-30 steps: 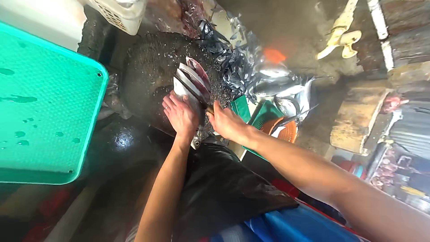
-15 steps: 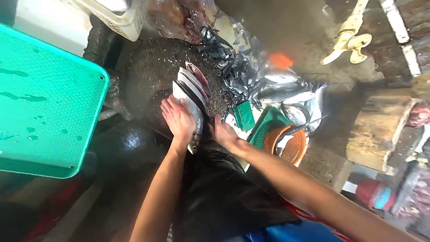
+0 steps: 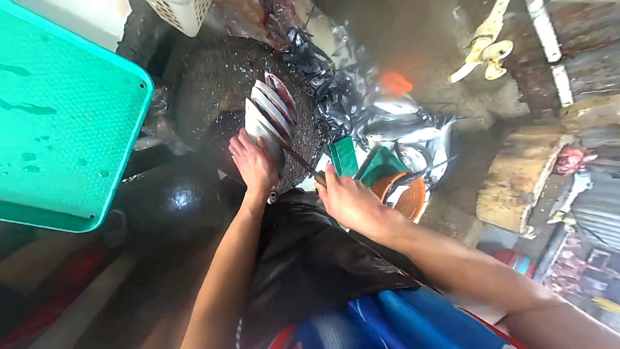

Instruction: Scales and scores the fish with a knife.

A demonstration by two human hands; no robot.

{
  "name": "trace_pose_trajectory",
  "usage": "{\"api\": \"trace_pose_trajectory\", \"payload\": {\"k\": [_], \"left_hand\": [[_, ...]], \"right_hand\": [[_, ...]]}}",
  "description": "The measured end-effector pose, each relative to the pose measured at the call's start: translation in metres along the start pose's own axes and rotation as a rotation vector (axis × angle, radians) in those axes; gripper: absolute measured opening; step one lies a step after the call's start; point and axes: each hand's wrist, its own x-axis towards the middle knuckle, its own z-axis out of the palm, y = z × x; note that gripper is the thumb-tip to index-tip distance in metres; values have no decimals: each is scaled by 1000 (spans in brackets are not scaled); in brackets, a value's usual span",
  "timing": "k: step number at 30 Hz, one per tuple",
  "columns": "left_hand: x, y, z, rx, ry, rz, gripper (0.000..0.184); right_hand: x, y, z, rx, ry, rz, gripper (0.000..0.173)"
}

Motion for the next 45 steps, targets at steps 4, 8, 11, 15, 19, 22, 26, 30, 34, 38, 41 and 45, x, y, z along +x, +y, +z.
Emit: {"api": "trace_pose_trajectory", "payload": {"k": [4, 8, 11, 15, 19, 22, 26, 30, 34, 38, 41, 45], "left_hand": [[0, 1, 2, 48, -16, -2, 54], [-6, -6, 3, 31, -10, 73, 56], [-4, -7, 5, 33, -21, 42, 56], [3, 1, 7, 18, 24, -8, 54], [-2, -1, 8, 55, 11, -2, 55], [0, -4, 5, -51, -3, 28, 56], [-22, -15, -1, -217, 49, 27, 54], [-38, -14, 9, -110, 70, -24, 54], [-35, -9, 10, -32, 63, -34, 55], [-37, -8, 14, 3, 44, -35, 58], [-47, -13, 19, -15, 52, 10, 58], [-39, -8, 19, -3, 78, -68, 56]], "right_hand": [[50, -23, 12, 57, 63, 28, 49], [103, -34, 32, 147, 157, -22, 54], [88, -33, 15, 147, 99, -27, 51], [51, -13, 12, 80, -11, 7, 45], [98, 0, 83, 190, 101, 3, 58], [67, 3, 59, 187, 187, -51, 49], [4, 22, 40, 83, 226, -127, 46], [-10, 26, 43, -13, 98, -48, 47], [-17, 13, 24, -66, 6, 9, 45], [58, -23, 33, 56, 115, -17, 48], [95, -36, 47, 138, 244, -86, 51], [78, -28, 26, 140, 165, -118, 49]]}}
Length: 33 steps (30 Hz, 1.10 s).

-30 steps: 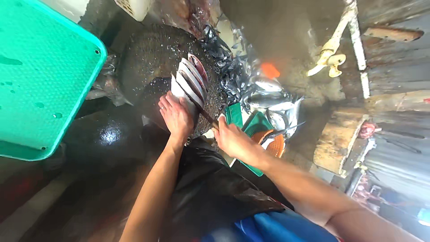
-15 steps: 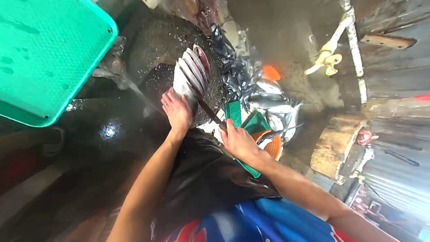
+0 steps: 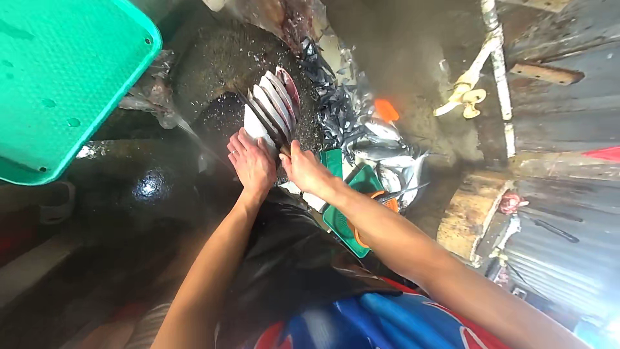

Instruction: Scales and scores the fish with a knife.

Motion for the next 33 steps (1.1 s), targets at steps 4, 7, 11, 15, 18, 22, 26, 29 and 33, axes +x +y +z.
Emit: {"api": "trace_pose_trajectory", "payload": {"k": [4, 7, 11, 15, 18, 22, 26, 29, 33], "left_hand": [[1, 1, -1, -5, -2, 9, 57], [-4, -3, 1, 17, -10, 60, 59], [5, 1, 3, -13, 8, 10, 57], [-12, -7, -5, -208, 28, 6, 54], [-26, -7, -1, -179, 25, -20, 55], [-24, -4, 1, -135, 45, -21, 55], [-23, -2, 3, -55, 24, -17, 55], [-32, -10, 8, -33, -50, 34, 58], [-26, 34, -34, 10, 404, 171, 43]], "right_hand": [[-29, 14, -11, -79, -128, 63, 47], [8, 32, 55, 44, -7, 57, 55], [-10, 34, 30, 31, 56, -20, 48], [-82, 50, 7, -99, 70, -75, 45], [-100, 54, 6, -192, -70, 14, 48], [-110, 46, -11, -263, -122, 62, 47], [-82, 23, -12, -233, -182, 116, 48], [-22, 15, 30, -78, 17, 5, 48], [2, 8, 24, -23, 40, -49, 50]]}}
